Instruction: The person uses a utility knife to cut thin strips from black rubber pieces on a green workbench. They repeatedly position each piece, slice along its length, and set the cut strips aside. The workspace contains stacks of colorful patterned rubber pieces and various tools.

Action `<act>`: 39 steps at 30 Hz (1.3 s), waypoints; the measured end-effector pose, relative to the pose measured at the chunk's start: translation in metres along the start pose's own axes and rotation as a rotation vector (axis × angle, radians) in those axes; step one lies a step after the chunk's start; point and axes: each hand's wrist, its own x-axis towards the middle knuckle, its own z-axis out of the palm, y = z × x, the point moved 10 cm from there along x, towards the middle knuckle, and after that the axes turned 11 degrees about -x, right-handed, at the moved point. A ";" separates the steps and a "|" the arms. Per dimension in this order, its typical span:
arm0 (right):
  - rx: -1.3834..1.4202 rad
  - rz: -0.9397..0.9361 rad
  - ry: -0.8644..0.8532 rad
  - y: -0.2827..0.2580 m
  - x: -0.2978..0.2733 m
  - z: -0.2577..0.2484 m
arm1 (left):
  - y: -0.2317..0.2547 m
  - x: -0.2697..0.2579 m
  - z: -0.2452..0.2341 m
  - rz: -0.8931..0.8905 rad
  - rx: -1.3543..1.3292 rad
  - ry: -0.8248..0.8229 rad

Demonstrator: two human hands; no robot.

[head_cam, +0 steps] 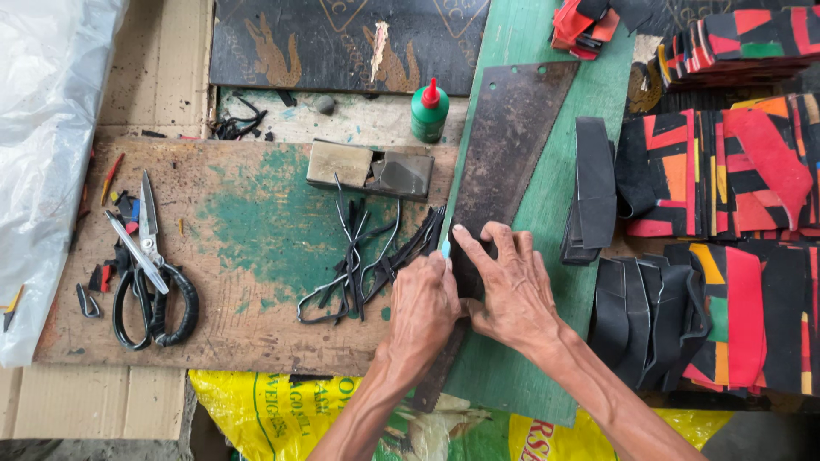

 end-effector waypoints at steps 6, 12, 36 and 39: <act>-0.033 0.005 -0.016 -0.004 -0.001 0.000 | 0.002 -0.017 -0.006 -0.016 -0.058 -0.034; -0.050 0.013 -0.011 -0.003 -0.002 0.003 | -0.002 -0.042 -0.012 -0.006 -0.035 -0.016; -0.031 0.025 -0.030 -0.002 -0.006 0.006 | -0.017 -0.072 -0.039 -0.039 -0.047 0.117; -0.032 0.016 -0.022 -0.003 -0.006 0.005 | -0.013 -0.071 -0.041 0.031 0.013 0.137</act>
